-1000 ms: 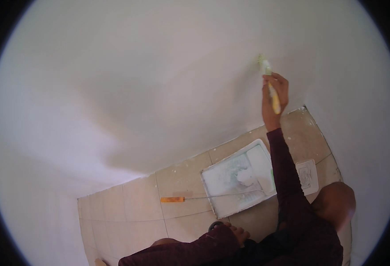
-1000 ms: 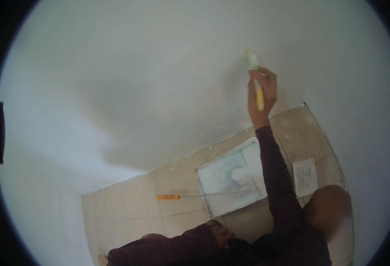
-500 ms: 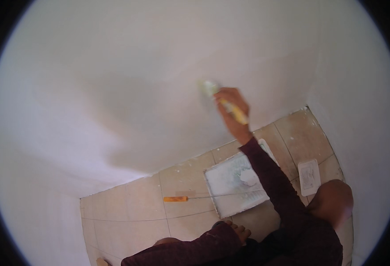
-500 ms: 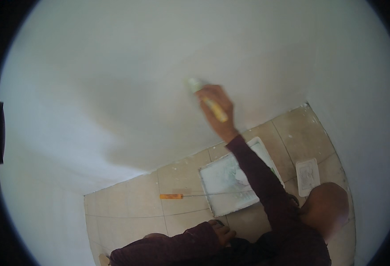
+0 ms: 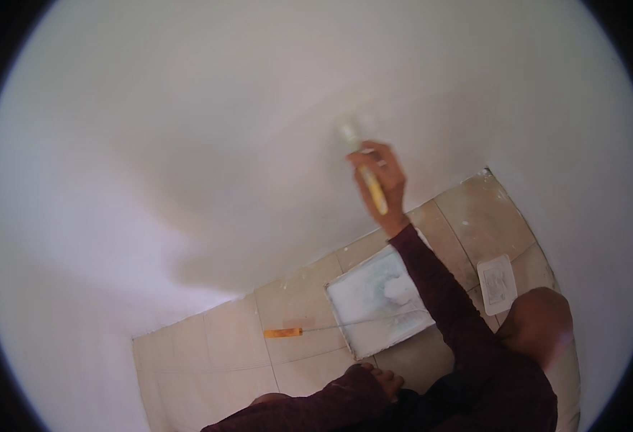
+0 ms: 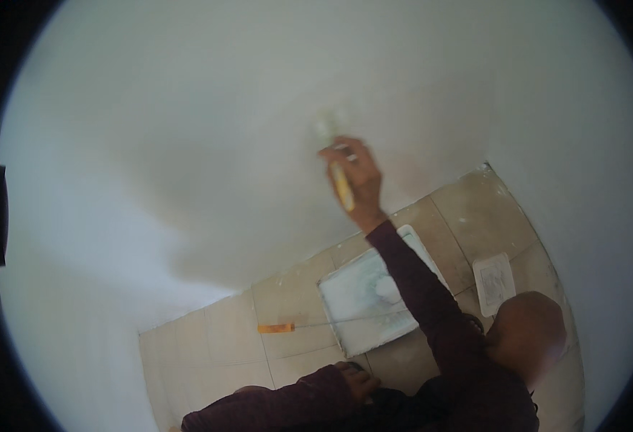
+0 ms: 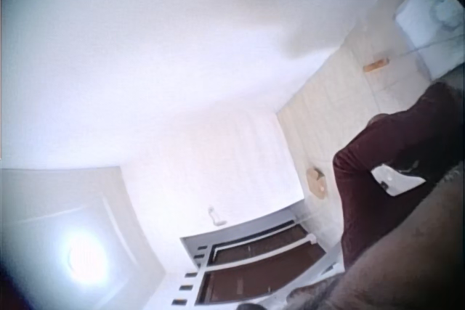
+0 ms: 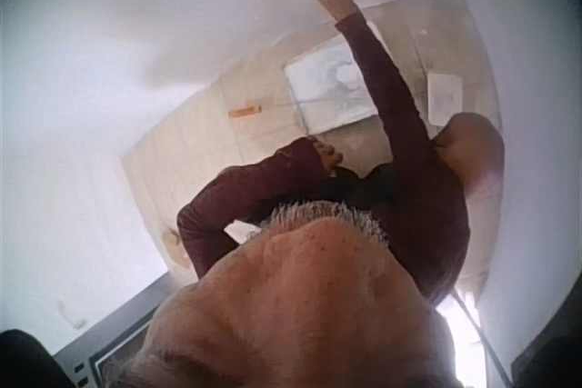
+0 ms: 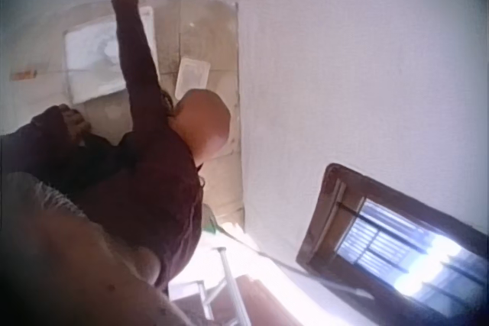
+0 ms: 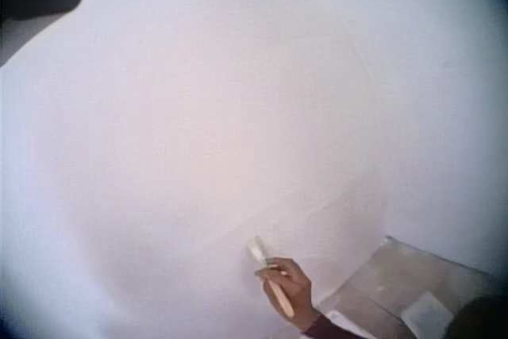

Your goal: The person paints a white wall using a yellow-handled paintbrush. They repeatedly dip the brush into a white paint tray on the floor to reload paint and apply it to the wall surface in a corner area.

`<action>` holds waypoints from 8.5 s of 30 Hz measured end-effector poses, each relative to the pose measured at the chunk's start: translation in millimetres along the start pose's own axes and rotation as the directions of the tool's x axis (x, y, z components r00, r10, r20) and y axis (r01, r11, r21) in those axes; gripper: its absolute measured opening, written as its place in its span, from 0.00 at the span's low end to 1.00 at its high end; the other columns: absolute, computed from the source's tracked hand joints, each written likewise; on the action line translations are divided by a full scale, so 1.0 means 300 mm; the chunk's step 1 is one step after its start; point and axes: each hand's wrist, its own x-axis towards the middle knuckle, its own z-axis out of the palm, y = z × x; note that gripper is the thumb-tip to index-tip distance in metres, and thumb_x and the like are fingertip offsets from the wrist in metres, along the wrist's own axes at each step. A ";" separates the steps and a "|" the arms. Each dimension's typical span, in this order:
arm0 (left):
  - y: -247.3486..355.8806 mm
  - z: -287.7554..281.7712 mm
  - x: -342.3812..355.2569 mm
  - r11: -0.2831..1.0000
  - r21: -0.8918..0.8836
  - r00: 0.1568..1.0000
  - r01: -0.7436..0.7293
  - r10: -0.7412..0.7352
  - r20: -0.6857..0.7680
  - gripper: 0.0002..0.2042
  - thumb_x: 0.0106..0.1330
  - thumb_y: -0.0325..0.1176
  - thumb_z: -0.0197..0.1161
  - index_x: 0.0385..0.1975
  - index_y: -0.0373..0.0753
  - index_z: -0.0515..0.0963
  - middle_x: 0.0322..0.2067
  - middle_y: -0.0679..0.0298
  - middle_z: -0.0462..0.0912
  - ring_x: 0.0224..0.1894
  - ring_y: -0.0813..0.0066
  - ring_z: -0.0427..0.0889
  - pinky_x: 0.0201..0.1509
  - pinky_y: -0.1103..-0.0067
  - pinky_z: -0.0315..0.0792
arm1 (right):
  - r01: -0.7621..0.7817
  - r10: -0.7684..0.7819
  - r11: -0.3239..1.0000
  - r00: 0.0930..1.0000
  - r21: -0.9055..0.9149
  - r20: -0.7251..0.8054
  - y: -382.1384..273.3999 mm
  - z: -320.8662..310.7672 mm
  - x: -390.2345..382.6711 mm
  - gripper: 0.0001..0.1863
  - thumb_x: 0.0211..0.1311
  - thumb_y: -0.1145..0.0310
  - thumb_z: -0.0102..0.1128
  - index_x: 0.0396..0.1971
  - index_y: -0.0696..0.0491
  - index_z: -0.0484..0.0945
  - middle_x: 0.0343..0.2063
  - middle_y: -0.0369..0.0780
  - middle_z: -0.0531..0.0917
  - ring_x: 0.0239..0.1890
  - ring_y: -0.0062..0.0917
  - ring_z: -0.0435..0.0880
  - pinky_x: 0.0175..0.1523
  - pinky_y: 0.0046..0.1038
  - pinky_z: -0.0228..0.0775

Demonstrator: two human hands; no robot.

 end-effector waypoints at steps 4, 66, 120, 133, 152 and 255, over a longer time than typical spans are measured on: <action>-0.009 -0.023 0.011 0.998 -0.012 0.998 0.056 -0.055 0.044 0.22 0.67 0.47 0.55 0.53 0.40 0.68 0.45 0.55 0.78 0.50 0.55 0.78 0.56 0.62 0.68 | -0.039 0.009 0.965 0.994 0.260 0.113 -0.026 -0.010 0.014 0.13 0.52 0.80 0.64 0.37 0.50 0.83 0.40 0.40 0.80 0.41 0.29 0.80 0.45 0.27 0.73; -0.110 -0.031 0.051 0.994 -0.050 0.991 0.100 -0.096 0.091 0.22 0.69 0.49 0.52 0.55 0.41 0.69 0.45 0.54 0.79 0.50 0.54 0.79 0.58 0.62 0.69 | -0.329 0.380 0.909 0.906 0.255 -0.187 0.270 -0.398 0.382 0.08 0.59 0.71 0.63 0.39 0.53 0.81 0.38 0.33 0.82 0.37 0.15 0.78 0.38 0.19 0.73; -0.167 -0.022 0.118 0.997 -0.068 0.997 0.035 -0.030 0.078 0.22 0.67 0.48 0.55 0.56 0.42 0.68 0.43 0.55 0.80 0.48 0.54 0.79 0.55 0.62 0.71 | -0.396 0.387 0.864 0.917 0.310 0.094 0.360 -0.470 0.295 0.09 0.60 0.73 0.61 0.41 0.54 0.81 0.42 0.35 0.81 0.36 0.15 0.77 0.36 0.20 0.72; -0.145 -0.061 0.106 0.996 -0.056 0.990 0.068 -0.061 0.126 0.21 0.68 0.47 0.53 0.55 0.43 0.68 0.45 0.55 0.80 0.49 0.55 0.79 0.57 0.63 0.70 | -0.231 0.265 0.964 0.864 0.131 -0.427 0.487 -0.605 0.357 0.09 0.60 0.73 0.62 0.41 0.52 0.80 0.40 0.34 0.81 0.38 0.17 0.79 0.38 0.20 0.74; -0.127 -0.089 0.109 0.997 -0.038 0.995 0.065 -0.061 0.083 0.23 0.69 0.49 0.52 0.55 0.39 0.69 0.42 0.54 0.80 0.47 0.54 0.80 0.55 0.63 0.70 | -0.055 -0.014 0.942 0.979 0.331 0.201 0.212 -0.220 0.111 0.11 0.52 0.81 0.63 0.37 0.54 0.82 0.38 0.39 0.82 0.44 0.28 0.81 0.50 0.27 0.73; -0.462 0.970 0.348 0.093 -0.867 0.252 -0.489 -0.937 -0.242 0.19 0.72 0.34 0.50 0.62 0.44 0.66 0.37 0.59 0.78 0.29 0.78 0.76 0.32 0.80 0.73 | -0.597 0.618 0.726 0.351 -0.340 0.704 -0.114 -0.585 -0.069 0.12 0.57 0.70 0.63 0.41 0.54 0.80 0.40 0.35 0.82 0.39 0.20 0.80 0.39 0.23 0.74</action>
